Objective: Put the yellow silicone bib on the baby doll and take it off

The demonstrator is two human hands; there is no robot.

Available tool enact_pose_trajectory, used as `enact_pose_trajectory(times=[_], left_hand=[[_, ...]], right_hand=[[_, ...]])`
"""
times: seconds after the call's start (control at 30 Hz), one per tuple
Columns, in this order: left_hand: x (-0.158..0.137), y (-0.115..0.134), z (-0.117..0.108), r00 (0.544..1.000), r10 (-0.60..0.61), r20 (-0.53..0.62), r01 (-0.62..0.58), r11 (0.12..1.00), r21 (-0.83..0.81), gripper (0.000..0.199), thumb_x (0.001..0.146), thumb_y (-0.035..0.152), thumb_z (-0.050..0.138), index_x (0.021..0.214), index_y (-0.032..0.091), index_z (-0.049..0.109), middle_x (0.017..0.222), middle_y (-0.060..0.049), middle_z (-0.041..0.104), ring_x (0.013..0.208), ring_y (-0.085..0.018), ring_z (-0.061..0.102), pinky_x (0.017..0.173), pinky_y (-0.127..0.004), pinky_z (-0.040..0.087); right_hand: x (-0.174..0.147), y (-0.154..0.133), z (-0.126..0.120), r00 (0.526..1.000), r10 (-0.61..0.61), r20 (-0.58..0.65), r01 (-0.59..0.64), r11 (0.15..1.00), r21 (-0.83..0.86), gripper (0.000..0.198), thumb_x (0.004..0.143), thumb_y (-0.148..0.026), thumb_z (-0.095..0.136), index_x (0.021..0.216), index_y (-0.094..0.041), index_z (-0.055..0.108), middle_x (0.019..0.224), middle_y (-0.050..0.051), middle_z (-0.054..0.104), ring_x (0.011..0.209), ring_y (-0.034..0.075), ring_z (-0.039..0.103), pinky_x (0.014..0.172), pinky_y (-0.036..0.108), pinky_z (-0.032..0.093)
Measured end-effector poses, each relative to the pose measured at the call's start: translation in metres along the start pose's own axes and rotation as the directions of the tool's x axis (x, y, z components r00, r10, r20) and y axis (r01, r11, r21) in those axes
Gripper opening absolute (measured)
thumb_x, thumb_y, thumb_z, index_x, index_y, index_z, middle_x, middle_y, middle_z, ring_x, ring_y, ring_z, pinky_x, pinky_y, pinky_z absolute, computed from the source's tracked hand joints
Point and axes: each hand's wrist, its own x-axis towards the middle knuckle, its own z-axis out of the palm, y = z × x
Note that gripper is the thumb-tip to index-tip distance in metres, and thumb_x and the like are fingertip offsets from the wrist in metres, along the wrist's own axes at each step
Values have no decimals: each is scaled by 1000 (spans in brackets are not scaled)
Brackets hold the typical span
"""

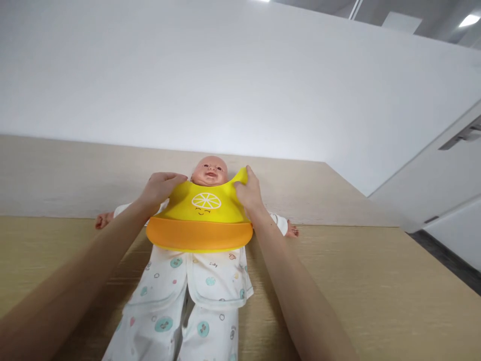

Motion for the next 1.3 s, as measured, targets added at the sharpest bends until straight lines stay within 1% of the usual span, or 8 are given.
enact_pose_trajectory(times=[0.27, 0.4, 0.47, 0.57, 0.73, 0.9, 1.13, 1.3], left_hand=[[-3, -6, 5, 977, -163, 137, 185, 968, -167, 36, 58, 32, 70, 91, 18, 68, 60, -2, 63, 56, -18, 58, 52, -27, 44], [-2, -9, 6, 966, -175, 189, 214, 953, -215, 41, 58, 32, 72, 96, 18, 66, 65, -4, 66, 61, -20, 61, 56, -29, 46], [-1, -9, 6, 953, -188, 238, 250, 931, -265, 42, 58, 31, 72, 96, 17, 65, 69, -4, 67, 64, -20, 62, 57, -29, 46], [-2, -8, 4, 931, -202, 303, 299, 899, -320, 49, 58, 26, 73, 105, 18, 62, 71, -4, 68, 65, -20, 63, 58, -28, 47], [-2, -9, 0, 900, -163, 405, 342, 840, -421, 64, 61, 21, 71, 122, 19, 52, 81, -5, 70, 69, -20, 65, 61, -28, 49], [0, -8, -3, 854, -32, 520, 365, 749, -553, 48, 66, 20, 66, 113, 14, 57, 89, -8, 70, 75, -20, 66, 67, -28, 51], [0, -8, -2, 802, 23, 597, 443, 648, -620, 36, 72, 27, 60, 107, 18, 63, 91, -6, 71, 76, -21, 66, 69, -31, 51], [-2, -10, -7, 835, 15, 550, 442, 576, -687, 45, 72, 32, 57, 114, 17, 61, 97, -7, 70, 88, -25, 65, 79, -34, 50]], right_hand=[[-1, 7, 6, 973, 228, 40, -231, 963, 136, 75, 60, -14, 58, 133, -18, 42, 137, 9, 44, 119, 23, 48, 101, 36, 40], [-5, 3, 5, 942, 321, 101, -337, 909, 247, 80, 61, -18, 58, 137, -21, 33, 123, 9, 57, 93, 21, 62, 79, 33, 52], [-9, -1, 4, 905, 398, 149, -424, 868, 260, 70, 62, -21, 58, 130, -19, 42, 101, 8, 67, 74, 20, 64, 63, 31, 52], [-11, -5, 5, 848, 469, 248, -524, 813, 253, 29, 63, -21, 58, 91, -15, 63, 66, 4, 66, 56, 19, 60, 52, 29, 48], [-8, -6, 7, 799, 503, 330, -596, 736, 320, 12, 63, -21, 59, 74, -16, 61, 56, 2, 63, 51, 18, 59, 49, 28, 47], [-2, 0, 8, 794, 481, 373, -604, 697, 386, 12, 64, -20, 60, 75, -16, 60, 54, 1, 62, 49, 16, 57, 50, 27, 47], [4, 7, 9, 607, 453, 653, -777, 510, 368, 17, 73, -31, 52, 78, -17, 60, 60, 3, 64, 56, 19, 62, 56, 29, 49], [-1, 2, 6, 659, 366, 657, -717, 570, 402, 19, 75, -33, 49, 82, -20, 61, 68, 1, 67, 65, 19, 64, 61, 27, 49]])
